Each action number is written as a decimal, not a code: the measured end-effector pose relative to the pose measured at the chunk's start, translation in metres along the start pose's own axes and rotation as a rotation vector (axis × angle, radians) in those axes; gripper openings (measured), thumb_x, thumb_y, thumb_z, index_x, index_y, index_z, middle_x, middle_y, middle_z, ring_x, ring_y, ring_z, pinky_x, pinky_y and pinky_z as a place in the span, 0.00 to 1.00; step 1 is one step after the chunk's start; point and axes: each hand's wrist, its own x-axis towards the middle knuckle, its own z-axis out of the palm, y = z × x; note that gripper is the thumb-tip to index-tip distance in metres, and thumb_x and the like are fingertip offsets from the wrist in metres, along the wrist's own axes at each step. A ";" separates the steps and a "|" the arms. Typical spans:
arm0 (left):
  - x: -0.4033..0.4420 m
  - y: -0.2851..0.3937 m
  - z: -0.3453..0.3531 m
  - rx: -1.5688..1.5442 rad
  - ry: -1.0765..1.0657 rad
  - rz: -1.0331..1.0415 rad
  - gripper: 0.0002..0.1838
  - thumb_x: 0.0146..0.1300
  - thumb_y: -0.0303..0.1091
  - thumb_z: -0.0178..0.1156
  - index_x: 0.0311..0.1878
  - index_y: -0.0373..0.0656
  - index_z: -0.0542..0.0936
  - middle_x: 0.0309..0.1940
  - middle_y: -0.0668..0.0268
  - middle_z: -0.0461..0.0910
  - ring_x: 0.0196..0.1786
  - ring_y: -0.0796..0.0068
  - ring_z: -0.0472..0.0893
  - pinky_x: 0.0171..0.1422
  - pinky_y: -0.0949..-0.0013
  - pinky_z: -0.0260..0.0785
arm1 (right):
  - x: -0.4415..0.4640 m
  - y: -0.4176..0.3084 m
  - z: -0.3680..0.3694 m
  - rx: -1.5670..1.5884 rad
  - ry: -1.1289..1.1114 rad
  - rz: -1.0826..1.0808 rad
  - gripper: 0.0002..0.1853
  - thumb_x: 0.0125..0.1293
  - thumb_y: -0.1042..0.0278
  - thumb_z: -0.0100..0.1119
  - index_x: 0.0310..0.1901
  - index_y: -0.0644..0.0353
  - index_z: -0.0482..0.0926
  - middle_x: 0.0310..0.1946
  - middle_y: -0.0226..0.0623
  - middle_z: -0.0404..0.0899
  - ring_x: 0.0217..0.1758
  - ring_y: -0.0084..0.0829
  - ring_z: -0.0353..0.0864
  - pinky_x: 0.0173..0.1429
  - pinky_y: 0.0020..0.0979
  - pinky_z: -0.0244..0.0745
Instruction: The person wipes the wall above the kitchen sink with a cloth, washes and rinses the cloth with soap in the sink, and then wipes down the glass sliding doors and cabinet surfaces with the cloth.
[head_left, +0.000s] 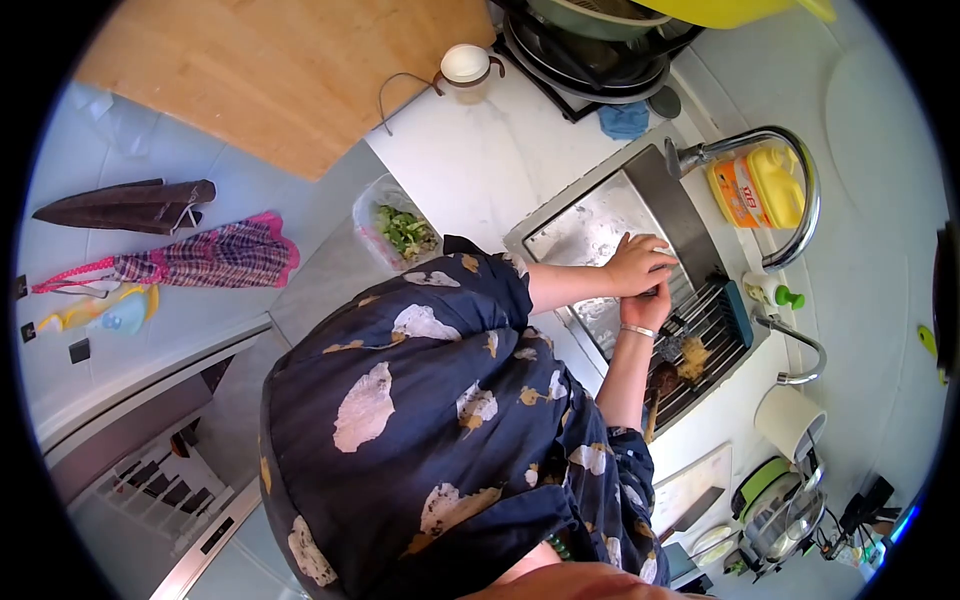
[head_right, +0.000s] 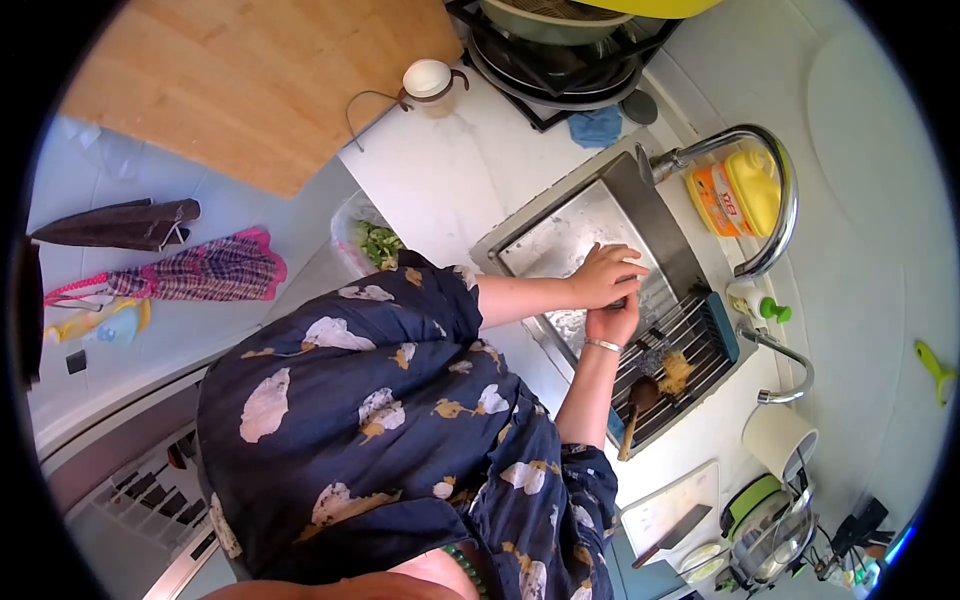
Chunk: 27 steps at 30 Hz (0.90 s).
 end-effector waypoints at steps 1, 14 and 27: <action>-0.003 0.000 -0.004 0.035 -0.047 -0.002 0.19 0.57 0.40 0.57 0.53 0.55 0.77 0.54 0.62 0.73 0.62 0.60 0.66 0.65 0.55 0.56 | -0.003 -0.005 0.006 0.084 0.055 0.000 0.21 0.71 0.53 0.40 0.60 0.53 0.67 0.58 0.37 0.69 0.63 0.37 0.66 0.67 0.42 0.60; 0.019 0.009 -0.010 -0.803 0.020 -0.469 0.13 0.65 0.37 0.50 0.28 0.41 0.75 0.20 0.67 0.74 0.21 0.79 0.71 0.26 0.73 0.64 | 0.017 0.035 0.020 -0.098 0.305 -0.013 0.20 0.72 0.55 0.34 0.59 0.53 0.66 0.49 0.36 0.74 0.56 0.33 0.70 0.61 0.36 0.66; 0.026 -0.001 -0.005 -1.136 -0.092 -0.643 0.24 0.70 0.51 0.43 0.20 0.47 0.62 0.13 0.74 0.58 0.15 0.83 0.54 0.19 0.75 0.46 | 0.028 0.040 0.010 -0.120 0.618 -0.074 0.26 0.70 0.46 0.35 0.48 0.64 0.71 0.42 0.41 0.74 0.40 0.35 0.77 0.35 0.35 0.74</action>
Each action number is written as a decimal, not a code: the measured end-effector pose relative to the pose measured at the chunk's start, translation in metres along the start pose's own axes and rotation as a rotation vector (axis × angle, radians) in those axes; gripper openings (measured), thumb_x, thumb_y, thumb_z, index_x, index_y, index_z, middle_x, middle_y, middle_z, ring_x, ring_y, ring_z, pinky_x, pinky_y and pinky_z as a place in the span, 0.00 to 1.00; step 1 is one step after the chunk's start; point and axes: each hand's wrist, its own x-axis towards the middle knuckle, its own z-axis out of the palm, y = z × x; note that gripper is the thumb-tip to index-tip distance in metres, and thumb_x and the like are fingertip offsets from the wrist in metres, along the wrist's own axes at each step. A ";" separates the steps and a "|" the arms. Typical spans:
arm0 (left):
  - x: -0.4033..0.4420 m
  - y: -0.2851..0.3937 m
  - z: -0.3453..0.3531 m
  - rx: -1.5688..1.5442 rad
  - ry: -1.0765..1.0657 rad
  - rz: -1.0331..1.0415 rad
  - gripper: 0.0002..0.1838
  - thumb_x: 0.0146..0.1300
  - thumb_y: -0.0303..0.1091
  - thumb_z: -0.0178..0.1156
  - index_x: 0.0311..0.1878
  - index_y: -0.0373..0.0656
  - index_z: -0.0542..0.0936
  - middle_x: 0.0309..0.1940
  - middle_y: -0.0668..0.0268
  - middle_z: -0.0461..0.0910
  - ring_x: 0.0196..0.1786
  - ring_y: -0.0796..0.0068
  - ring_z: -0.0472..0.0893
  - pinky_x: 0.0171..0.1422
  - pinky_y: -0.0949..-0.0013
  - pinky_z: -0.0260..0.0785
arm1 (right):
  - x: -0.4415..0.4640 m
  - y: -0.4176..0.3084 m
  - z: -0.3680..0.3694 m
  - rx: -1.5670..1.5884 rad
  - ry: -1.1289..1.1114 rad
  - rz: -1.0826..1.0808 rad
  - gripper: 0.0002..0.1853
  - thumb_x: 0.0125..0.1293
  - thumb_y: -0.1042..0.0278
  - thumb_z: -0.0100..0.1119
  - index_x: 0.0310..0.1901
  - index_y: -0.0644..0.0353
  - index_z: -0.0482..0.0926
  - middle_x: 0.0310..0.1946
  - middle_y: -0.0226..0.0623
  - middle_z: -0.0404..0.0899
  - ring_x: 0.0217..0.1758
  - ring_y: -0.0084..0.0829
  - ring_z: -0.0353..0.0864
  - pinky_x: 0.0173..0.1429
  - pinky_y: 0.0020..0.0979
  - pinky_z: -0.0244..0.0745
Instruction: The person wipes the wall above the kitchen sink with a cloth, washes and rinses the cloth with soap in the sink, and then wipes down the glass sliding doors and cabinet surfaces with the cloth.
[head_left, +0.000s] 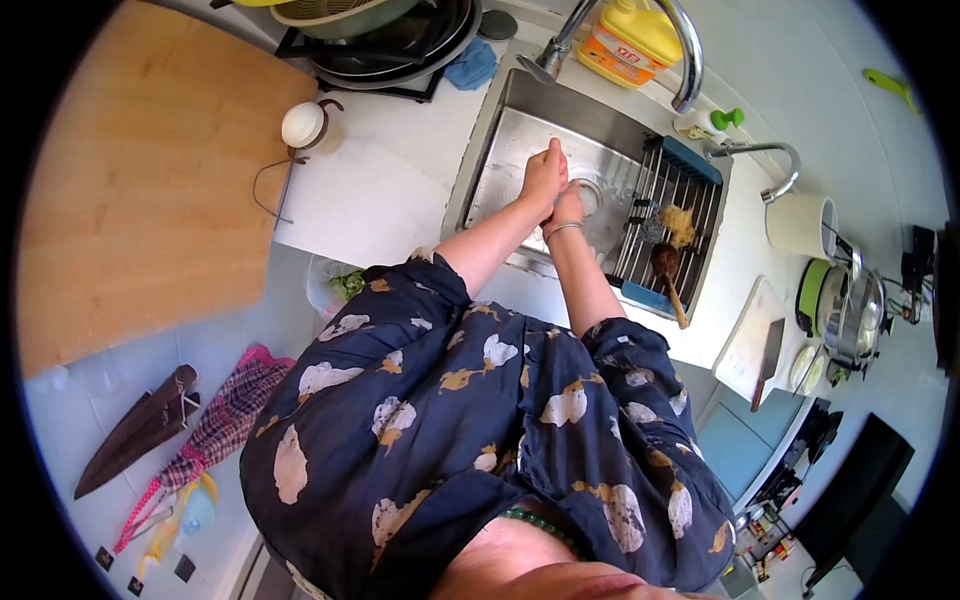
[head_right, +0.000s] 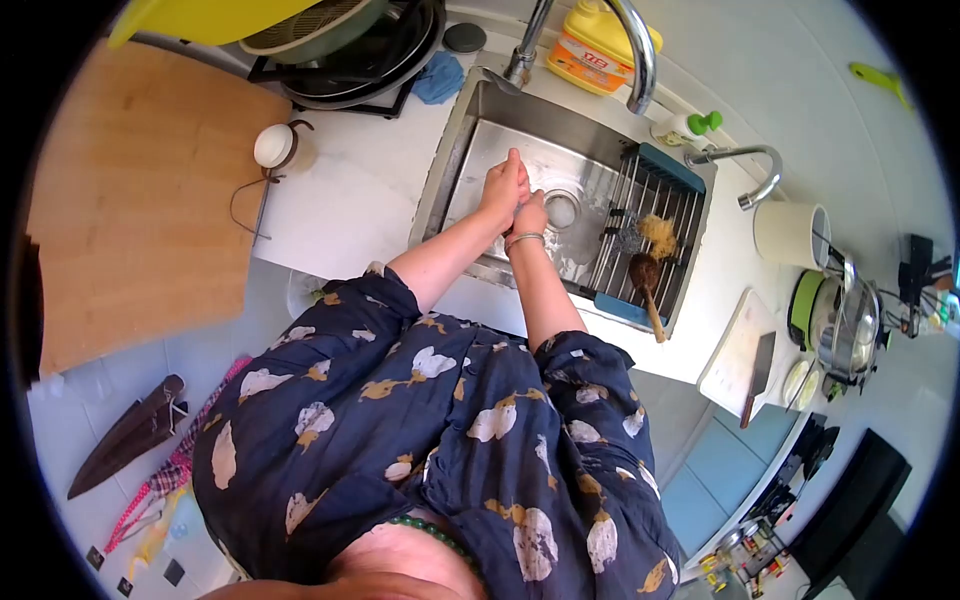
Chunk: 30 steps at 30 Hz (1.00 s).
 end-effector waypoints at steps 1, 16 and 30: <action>0.000 0.001 -0.001 -0.008 0.006 -0.011 0.24 0.70 0.51 0.44 0.20 0.47 0.62 0.13 0.73 0.59 0.15 0.83 0.54 0.19 0.75 0.47 | 0.002 0.001 -0.001 0.012 0.002 -0.008 0.26 0.70 0.46 0.35 0.48 0.64 0.71 0.42 0.41 0.74 0.40 0.35 0.77 0.35 0.35 0.74; -0.020 -0.058 -0.022 0.389 0.031 0.190 0.20 0.61 0.28 0.51 0.58 0.38 0.71 0.51 0.60 0.76 0.53 0.71 0.74 0.57 0.71 0.67 | 0.045 -0.012 -0.039 0.303 -0.391 -0.115 0.14 0.67 0.61 0.50 0.47 0.59 0.77 0.40 0.32 0.77 0.41 0.28 0.75 0.48 0.30 0.73; -0.030 -0.003 0.019 1.150 -0.411 0.801 0.08 0.60 0.37 0.56 0.34 0.45 0.81 0.33 0.64 0.82 0.40 0.65 0.79 0.52 0.64 0.69 | 0.062 0.000 -0.042 0.297 -0.644 0.018 0.18 0.69 0.47 0.41 0.49 0.49 0.73 0.44 0.28 0.76 0.47 0.26 0.75 0.50 0.30 0.72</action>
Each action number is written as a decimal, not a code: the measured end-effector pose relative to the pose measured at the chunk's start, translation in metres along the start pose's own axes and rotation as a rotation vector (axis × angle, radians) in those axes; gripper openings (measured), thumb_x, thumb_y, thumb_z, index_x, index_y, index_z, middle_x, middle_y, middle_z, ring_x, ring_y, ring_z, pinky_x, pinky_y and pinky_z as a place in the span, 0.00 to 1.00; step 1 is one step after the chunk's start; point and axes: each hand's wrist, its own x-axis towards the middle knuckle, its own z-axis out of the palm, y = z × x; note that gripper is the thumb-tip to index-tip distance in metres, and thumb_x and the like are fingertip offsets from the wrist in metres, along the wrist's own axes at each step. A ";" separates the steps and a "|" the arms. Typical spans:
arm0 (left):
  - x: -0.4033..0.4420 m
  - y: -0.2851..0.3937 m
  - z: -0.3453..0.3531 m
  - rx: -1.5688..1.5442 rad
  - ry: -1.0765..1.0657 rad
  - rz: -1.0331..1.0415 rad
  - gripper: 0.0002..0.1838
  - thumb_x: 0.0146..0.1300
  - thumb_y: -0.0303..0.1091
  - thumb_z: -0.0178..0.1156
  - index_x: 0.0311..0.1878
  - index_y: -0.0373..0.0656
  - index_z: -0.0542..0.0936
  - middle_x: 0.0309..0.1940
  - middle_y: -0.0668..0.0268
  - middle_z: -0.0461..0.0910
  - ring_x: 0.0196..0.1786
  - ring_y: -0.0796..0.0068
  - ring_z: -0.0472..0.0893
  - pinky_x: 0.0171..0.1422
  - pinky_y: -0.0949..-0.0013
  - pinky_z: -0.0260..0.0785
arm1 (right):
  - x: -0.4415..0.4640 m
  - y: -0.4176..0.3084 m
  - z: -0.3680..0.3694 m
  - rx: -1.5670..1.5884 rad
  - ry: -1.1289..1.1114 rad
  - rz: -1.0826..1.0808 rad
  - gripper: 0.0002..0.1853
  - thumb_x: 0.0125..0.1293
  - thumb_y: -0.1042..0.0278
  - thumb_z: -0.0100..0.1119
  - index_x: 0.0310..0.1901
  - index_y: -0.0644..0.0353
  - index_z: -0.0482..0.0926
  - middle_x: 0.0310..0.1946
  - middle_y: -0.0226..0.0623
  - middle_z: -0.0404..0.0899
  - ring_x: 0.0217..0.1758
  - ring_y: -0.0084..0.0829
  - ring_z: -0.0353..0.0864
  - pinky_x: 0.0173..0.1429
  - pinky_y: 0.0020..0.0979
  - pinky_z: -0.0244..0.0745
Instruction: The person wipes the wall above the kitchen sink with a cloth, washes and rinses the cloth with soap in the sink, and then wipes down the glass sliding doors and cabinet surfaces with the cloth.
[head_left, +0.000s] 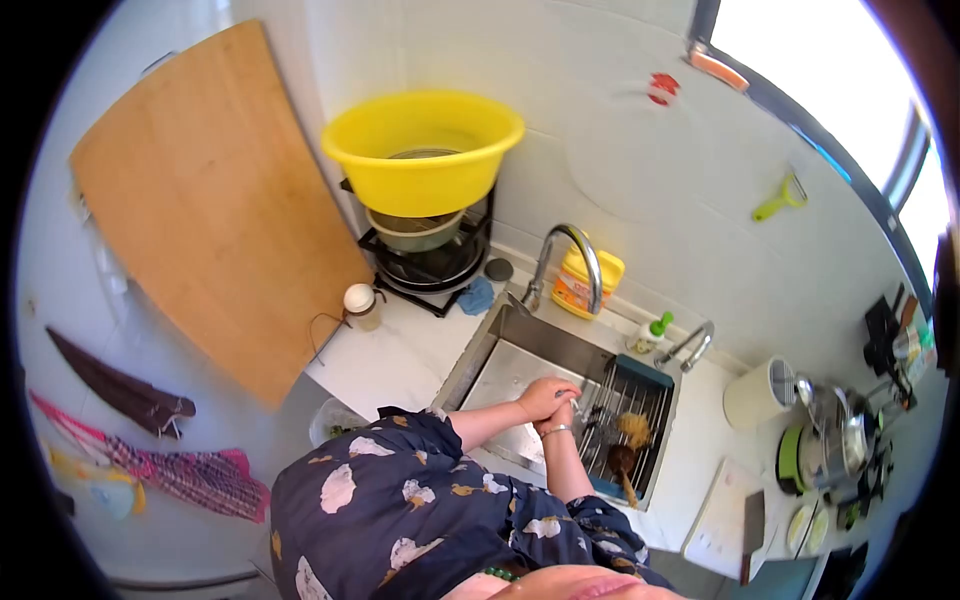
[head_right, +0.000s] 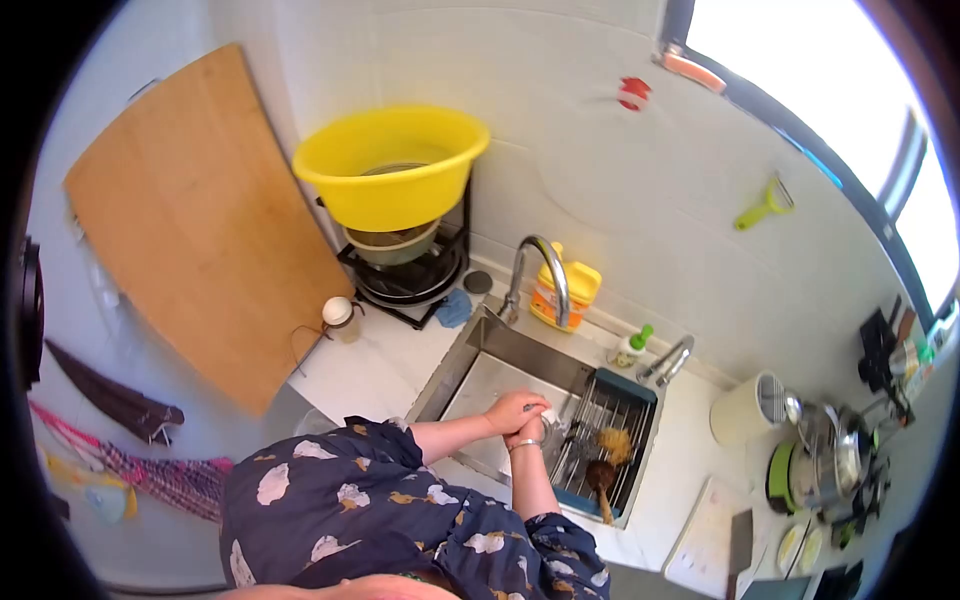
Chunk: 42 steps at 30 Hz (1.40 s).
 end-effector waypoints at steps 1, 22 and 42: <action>0.001 -0.002 0.007 0.008 0.037 -0.007 0.08 0.60 0.37 0.56 0.34 0.45 0.81 0.33 0.64 0.82 0.40 0.65 0.79 0.52 0.64 0.69 | 0.006 0.001 -0.005 -0.035 0.005 -0.027 0.18 0.70 0.47 0.40 0.46 0.48 0.73 0.44 0.27 0.76 0.46 0.25 0.75 0.49 0.30 0.72; 0.011 0.024 -0.028 -0.525 0.385 -0.591 0.29 0.65 0.55 0.48 0.16 0.42 0.67 0.11 0.71 0.62 0.18 0.78 0.60 0.22 0.66 0.56 | 0.057 0.029 -0.005 0.100 -0.134 -0.118 0.10 0.69 0.59 0.42 0.36 0.49 0.74 0.32 0.27 0.75 0.38 0.25 0.74 0.40 0.28 0.69; -0.006 0.013 -0.050 -0.450 0.338 -0.670 0.28 0.63 0.57 0.50 0.23 0.39 0.76 0.19 0.65 0.74 0.26 0.73 0.72 0.35 0.64 0.66 | 0.050 0.032 0.005 -0.039 -0.168 0.018 0.14 0.68 0.54 0.44 0.41 0.51 0.76 0.35 0.30 0.79 0.37 0.28 0.78 0.40 0.30 0.73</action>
